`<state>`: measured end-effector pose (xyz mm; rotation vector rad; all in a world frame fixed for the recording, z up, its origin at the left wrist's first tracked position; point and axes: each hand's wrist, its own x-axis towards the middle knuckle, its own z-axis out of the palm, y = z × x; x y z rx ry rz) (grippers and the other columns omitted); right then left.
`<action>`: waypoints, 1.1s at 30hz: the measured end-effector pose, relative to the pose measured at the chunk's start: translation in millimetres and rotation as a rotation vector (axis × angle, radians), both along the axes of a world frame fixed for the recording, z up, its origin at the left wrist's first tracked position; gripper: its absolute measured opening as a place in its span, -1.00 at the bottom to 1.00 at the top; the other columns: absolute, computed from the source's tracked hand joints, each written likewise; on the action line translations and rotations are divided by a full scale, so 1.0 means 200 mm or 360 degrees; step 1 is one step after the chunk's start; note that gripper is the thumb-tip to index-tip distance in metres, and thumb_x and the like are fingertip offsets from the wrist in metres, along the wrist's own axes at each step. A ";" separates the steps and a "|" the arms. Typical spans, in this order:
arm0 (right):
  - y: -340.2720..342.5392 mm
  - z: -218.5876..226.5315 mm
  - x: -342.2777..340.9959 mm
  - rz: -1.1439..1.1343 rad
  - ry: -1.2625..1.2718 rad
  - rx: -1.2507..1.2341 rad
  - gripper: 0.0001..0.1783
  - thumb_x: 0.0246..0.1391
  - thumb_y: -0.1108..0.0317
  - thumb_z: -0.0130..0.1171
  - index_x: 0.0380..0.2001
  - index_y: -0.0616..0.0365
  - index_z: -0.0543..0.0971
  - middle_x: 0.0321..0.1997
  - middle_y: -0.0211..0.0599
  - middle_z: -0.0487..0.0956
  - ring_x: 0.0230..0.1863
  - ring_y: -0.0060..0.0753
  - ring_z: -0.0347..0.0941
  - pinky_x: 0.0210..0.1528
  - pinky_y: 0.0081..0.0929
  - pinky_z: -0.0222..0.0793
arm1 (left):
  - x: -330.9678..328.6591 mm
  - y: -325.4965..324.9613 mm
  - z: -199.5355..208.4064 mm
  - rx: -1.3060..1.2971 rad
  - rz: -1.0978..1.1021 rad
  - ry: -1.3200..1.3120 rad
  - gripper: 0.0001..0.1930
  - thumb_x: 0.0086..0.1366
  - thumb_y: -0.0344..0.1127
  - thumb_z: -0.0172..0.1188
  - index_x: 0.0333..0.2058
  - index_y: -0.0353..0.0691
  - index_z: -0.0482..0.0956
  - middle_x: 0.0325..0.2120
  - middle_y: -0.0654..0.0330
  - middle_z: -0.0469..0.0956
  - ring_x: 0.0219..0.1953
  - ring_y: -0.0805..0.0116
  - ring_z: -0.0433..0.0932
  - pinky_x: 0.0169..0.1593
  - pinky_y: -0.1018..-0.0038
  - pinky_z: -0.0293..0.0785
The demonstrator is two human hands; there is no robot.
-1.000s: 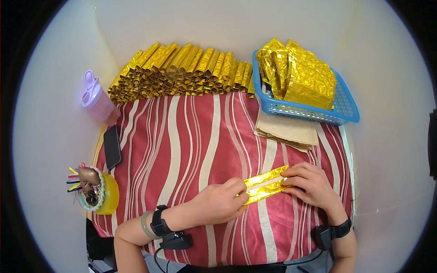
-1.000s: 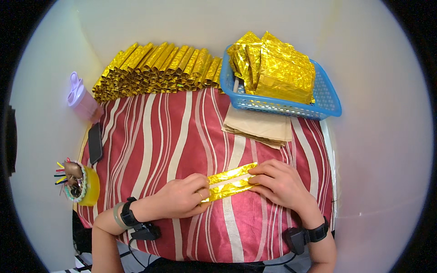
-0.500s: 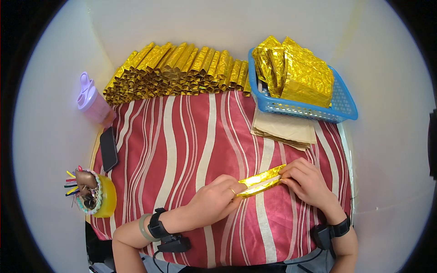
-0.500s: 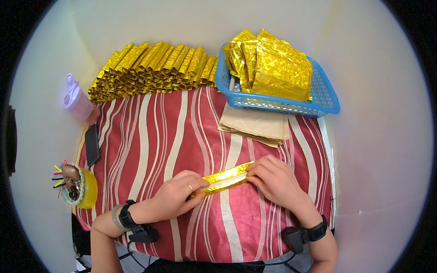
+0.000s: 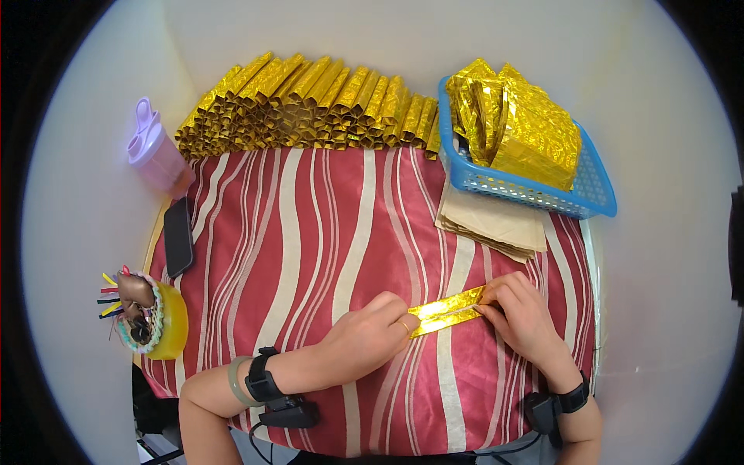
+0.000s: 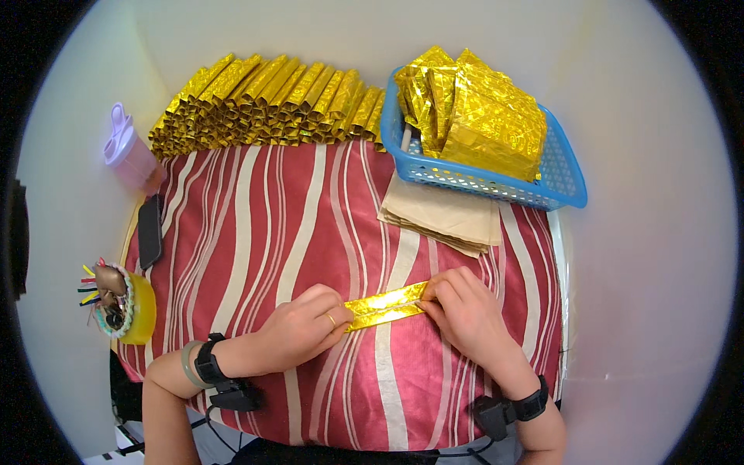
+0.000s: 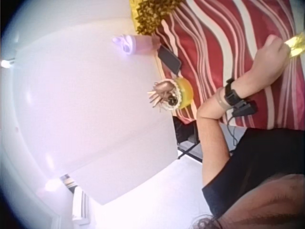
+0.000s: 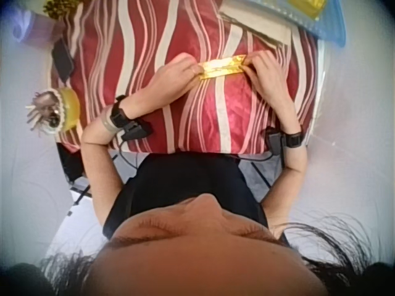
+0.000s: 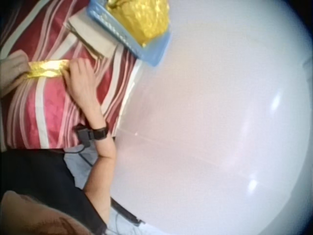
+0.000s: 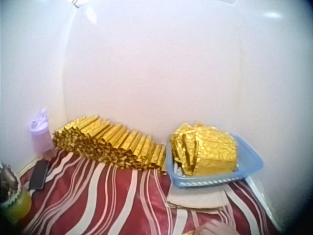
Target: Folding gold-colored paper strips into packets or smaller rectangles.
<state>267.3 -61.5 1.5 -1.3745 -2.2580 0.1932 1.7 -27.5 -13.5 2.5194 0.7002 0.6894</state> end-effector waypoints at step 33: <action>-0.11 0.03 -0.22 0.0460 -0.0293 -0.0377 0.12 -0.03 -0.33 0.13 0.28 0.48 0.13 0.39 0.21 0.12 0.42 0.03 0.08 0.42 -0.17 -0.02 | 0.00 -0.04 -0.02 0.0485 -0.0223 0.0420 -0.58 0.08 -0.37 0.13 -0.04 -0.34 0.54 -0.05 0.19 0.49 -0.05 0.20 0.44 0.00 0.50 0.47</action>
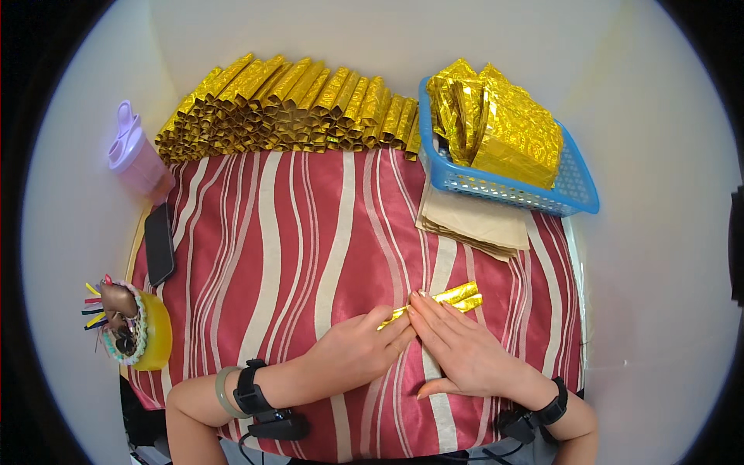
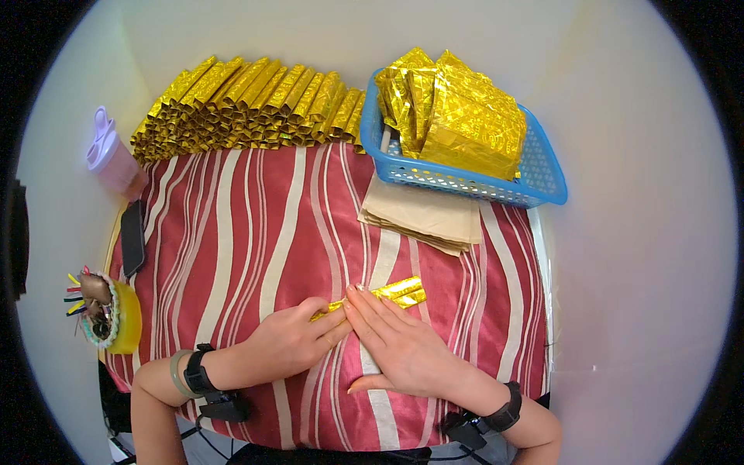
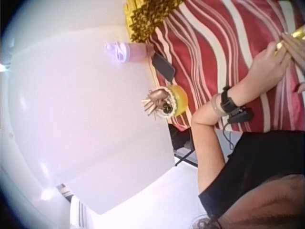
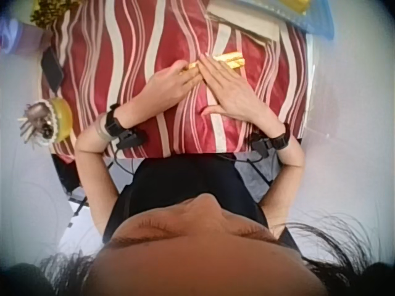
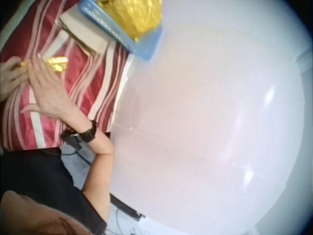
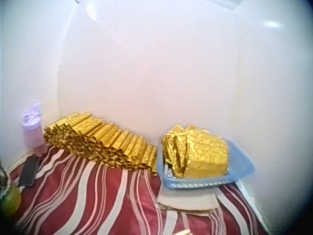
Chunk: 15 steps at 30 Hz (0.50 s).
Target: Folding gold-colored paper strips into packets or smaller rectangles.
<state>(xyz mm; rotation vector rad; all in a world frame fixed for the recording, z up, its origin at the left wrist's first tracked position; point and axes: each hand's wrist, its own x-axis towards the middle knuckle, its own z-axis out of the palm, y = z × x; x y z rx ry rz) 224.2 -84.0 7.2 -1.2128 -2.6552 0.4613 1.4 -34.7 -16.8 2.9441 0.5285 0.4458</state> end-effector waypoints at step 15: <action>0.05 0.01 0.16 -0.0111 -0.0193 -0.0010 0.10 0.01 -0.34 0.10 0.34 0.33 0.09 0.44 0.06 0.09 0.44 -0.06 0.05 0.43 -0.20 -0.01 | -0.15 -0.05 0.06 0.0399 -0.0058 0.0313 -0.51 0.23 -0.31 0.01 0.13 -0.39 0.41 0.15 0.01 0.40 0.26 0.12 0.29 0.30 0.30 0.20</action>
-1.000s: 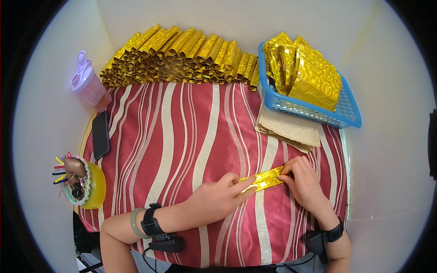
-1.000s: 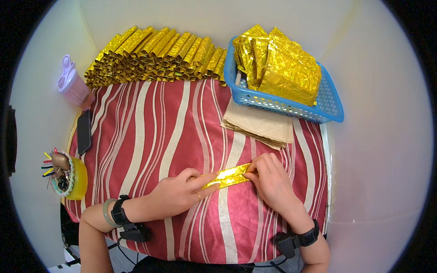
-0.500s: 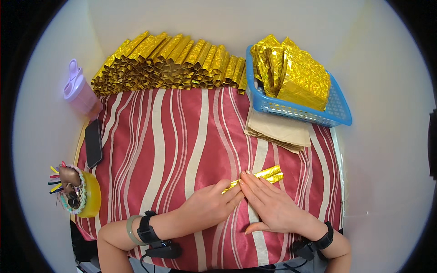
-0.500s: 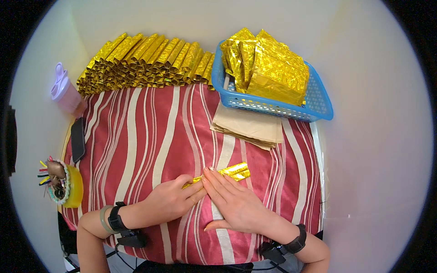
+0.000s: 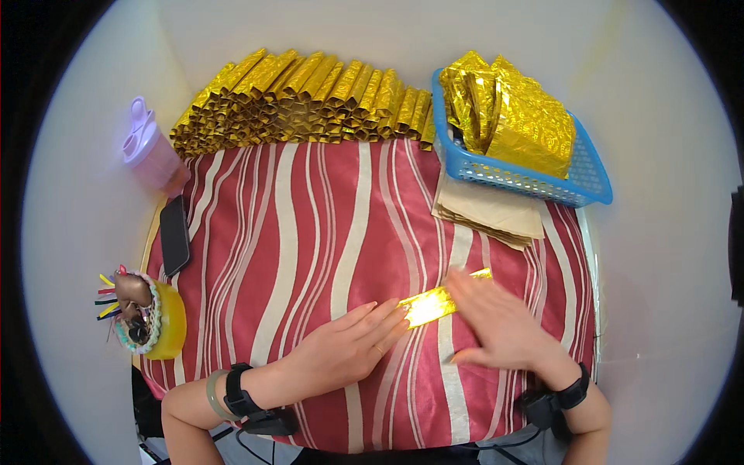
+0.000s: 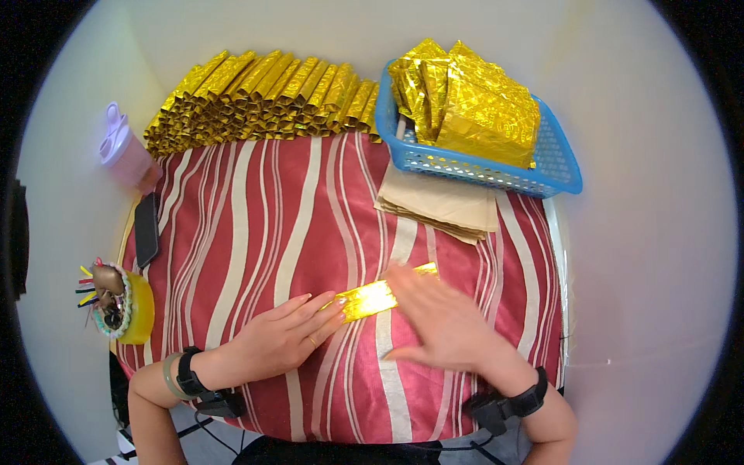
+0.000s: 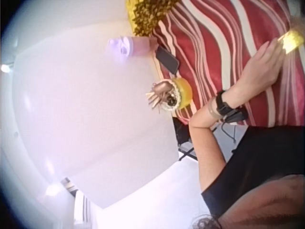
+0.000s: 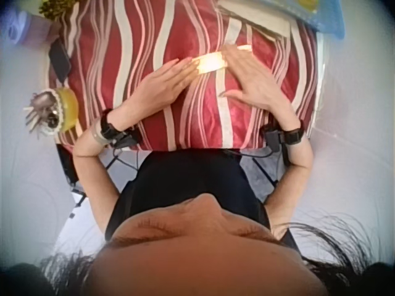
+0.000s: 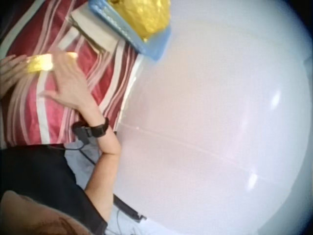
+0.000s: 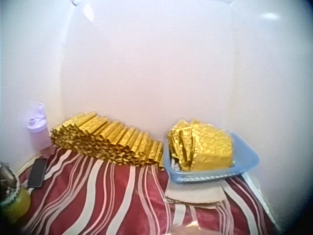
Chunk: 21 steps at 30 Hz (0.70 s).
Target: Folding gold-colored paper strips into packets or smaller rectangles.
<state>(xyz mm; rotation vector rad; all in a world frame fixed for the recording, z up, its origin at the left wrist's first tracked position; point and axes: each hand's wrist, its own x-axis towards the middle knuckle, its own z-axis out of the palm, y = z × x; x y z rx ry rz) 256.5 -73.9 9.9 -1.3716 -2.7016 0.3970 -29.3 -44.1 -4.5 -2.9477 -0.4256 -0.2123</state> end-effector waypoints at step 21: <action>-0.03 0.01 0.02 -0.0024 -0.0083 -0.0018 0.08 0.01 -0.30 0.10 0.35 0.33 0.08 0.44 0.05 0.09 0.48 -0.12 -0.03 0.44 -0.16 -0.07 | -0.04 0.01 -0.01 -0.0215 0.0012 -0.0052 -0.52 0.24 -0.33 0.02 0.14 -0.35 0.40 0.16 0.05 0.39 0.26 0.16 0.32 0.30 0.31 0.23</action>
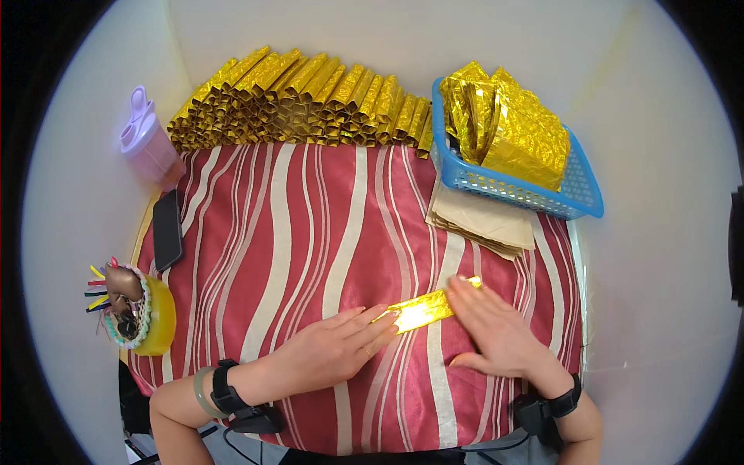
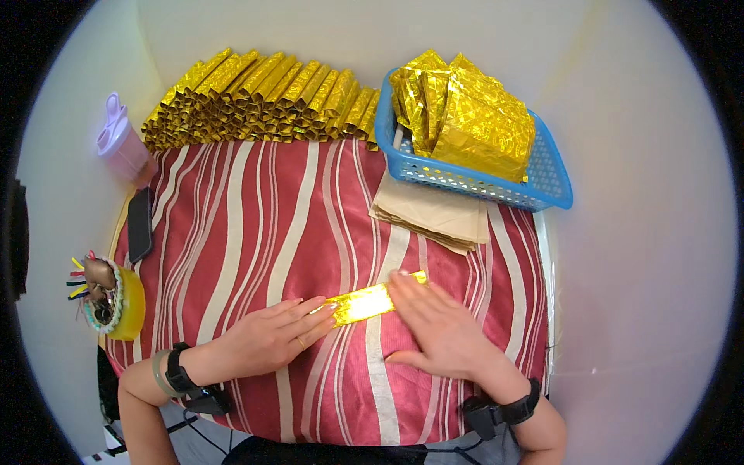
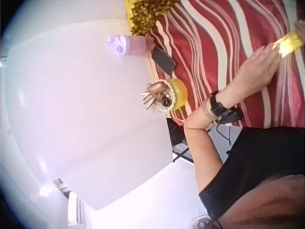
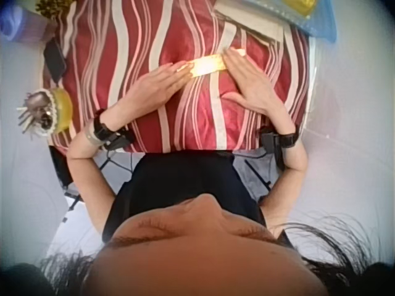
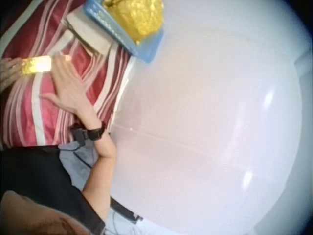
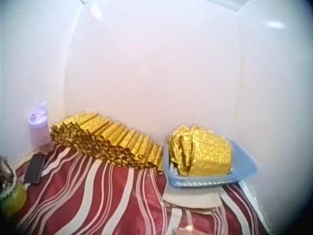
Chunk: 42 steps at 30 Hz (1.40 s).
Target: Folding gold-colored paper strips into packets or smaller rectangles.
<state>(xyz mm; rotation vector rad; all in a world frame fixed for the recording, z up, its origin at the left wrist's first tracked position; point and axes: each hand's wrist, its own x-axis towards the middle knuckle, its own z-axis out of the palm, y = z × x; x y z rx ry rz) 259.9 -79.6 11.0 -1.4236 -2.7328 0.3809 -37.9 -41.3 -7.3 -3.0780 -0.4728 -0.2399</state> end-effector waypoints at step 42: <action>0.09 0.07 0.10 -0.0445 0.0597 -0.0213 -0.85 0.03 0.38 0.26 -0.37 0.18 0.51 -0.39 -0.22 0.48 -0.37 -0.14 0.49 -0.36 -0.31 0.36 | 0.19 0.17 0.02 -0.0881 0.0384 -0.0651 -0.85 0.17 -0.30 0.27 -0.33 -0.24 0.59 -0.45 0.22 0.51 -0.27 0.24 0.47 -0.24 0.35 0.45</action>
